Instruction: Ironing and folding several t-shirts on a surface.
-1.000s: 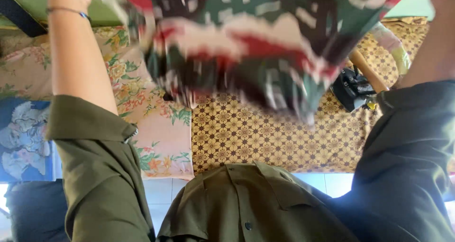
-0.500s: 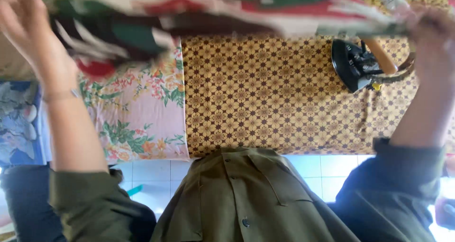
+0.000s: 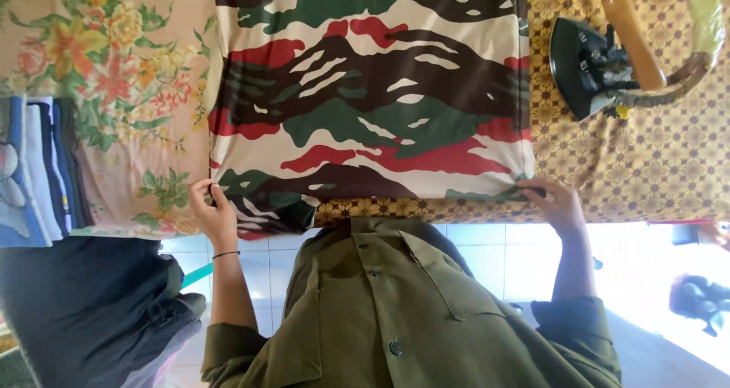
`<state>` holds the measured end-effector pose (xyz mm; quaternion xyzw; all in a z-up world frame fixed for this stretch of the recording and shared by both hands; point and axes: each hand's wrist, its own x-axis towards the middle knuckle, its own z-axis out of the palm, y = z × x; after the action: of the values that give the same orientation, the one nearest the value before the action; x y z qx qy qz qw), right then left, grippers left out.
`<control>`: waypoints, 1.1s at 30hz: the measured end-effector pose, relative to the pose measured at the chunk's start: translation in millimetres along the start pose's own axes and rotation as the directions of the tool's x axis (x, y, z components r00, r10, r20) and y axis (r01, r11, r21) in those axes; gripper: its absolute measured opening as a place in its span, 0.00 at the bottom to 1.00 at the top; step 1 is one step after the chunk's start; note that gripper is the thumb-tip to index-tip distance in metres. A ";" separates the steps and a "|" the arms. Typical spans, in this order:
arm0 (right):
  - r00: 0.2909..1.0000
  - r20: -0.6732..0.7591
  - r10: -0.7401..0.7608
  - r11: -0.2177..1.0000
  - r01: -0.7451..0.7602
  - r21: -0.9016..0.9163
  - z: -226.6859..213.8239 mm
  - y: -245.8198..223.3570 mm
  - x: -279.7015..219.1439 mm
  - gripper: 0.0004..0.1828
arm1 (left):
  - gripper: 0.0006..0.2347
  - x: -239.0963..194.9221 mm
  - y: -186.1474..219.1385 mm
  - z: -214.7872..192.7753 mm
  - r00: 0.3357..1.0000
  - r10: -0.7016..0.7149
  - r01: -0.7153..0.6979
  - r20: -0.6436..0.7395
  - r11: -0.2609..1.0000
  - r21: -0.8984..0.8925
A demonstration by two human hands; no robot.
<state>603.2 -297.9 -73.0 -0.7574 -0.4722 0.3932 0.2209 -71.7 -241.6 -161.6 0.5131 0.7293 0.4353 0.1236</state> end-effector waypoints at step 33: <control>0.944 0.006 -0.331 0.941 0.330 -0.079 -31.3 -133.8 456.3 0.26 | 0.10 285.1 -84.4 176.8 0.615 -0.623 0.733 0.484 0.225 -0.642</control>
<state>667.6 169.9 -136.6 -0.6771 -0.6070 0.3286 0.2553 -141.2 84.4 -254.3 0.0554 0.5901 0.5794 0.5594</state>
